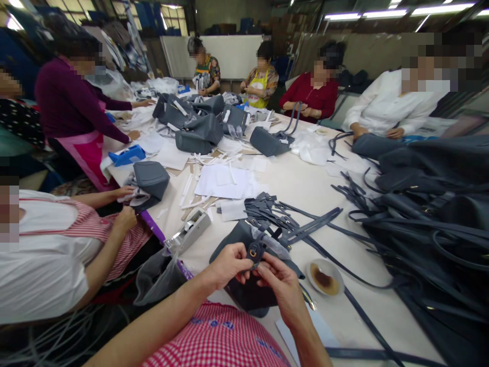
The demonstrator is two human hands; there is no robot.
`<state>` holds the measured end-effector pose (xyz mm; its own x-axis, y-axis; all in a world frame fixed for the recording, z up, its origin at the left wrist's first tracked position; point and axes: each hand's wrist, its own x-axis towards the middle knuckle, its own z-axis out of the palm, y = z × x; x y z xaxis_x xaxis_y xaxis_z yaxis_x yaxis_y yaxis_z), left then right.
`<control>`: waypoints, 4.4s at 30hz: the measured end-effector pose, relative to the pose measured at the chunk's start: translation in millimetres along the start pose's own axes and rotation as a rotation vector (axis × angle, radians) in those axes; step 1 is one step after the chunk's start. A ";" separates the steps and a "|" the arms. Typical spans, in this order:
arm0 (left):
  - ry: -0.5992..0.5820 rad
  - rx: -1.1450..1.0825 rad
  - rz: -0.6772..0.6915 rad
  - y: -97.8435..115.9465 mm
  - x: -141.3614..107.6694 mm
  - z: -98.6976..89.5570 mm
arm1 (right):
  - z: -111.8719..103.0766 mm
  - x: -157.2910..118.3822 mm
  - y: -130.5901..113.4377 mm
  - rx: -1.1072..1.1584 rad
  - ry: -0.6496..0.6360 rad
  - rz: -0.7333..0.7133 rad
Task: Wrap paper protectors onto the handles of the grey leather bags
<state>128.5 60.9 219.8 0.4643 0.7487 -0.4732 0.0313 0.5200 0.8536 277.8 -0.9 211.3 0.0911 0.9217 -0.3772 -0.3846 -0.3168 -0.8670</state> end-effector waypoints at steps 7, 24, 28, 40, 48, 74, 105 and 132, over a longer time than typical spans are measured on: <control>0.015 -0.074 -0.033 -0.9 0.2 -0.3 | 3.5 2.6 12.0 -0.114 0.078 -0.128; 0.042 -0.332 -0.048 -5.5 -4.3 -2.9 | 6.3 7.7 17.9 -0.094 0.055 -0.135; 0.064 -0.215 0.031 -7.5 -5.0 -2.1 | 1.3 7.2 15.3 0.012 -0.006 -0.116; 0.063 0.134 0.276 8.2 -12.6 -2.3 | -3.3 4.8 20.8 0.049 -0.089 -0.106; 0.153 1.039 0.920 -2.4 -21.8 -8.9 | 2.2 1.8 5.4 0.016 -0.108 -0.099; 0.258 1.219 0.986 10.8 10.1 10.3 | 5.6 3.2 21.3 -0.383 0.041 -0.145; -0.129 0.357 0.332 13.4 44.5 4.8 | -3.8 6.7 58.1 -0.490 -0.112 0.109; -0.154 0.306 0.197 17.8 42.0 2.3 | -212.3 20.8 91.7 -1.281 0.769 0.029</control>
<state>150.5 100.7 215.6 0.6141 0.7394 -0.2759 0.1802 0.2089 0.9612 439.5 -58.4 54.7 0.7035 0.7005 -0.1202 0.6144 -0.6844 -0.3925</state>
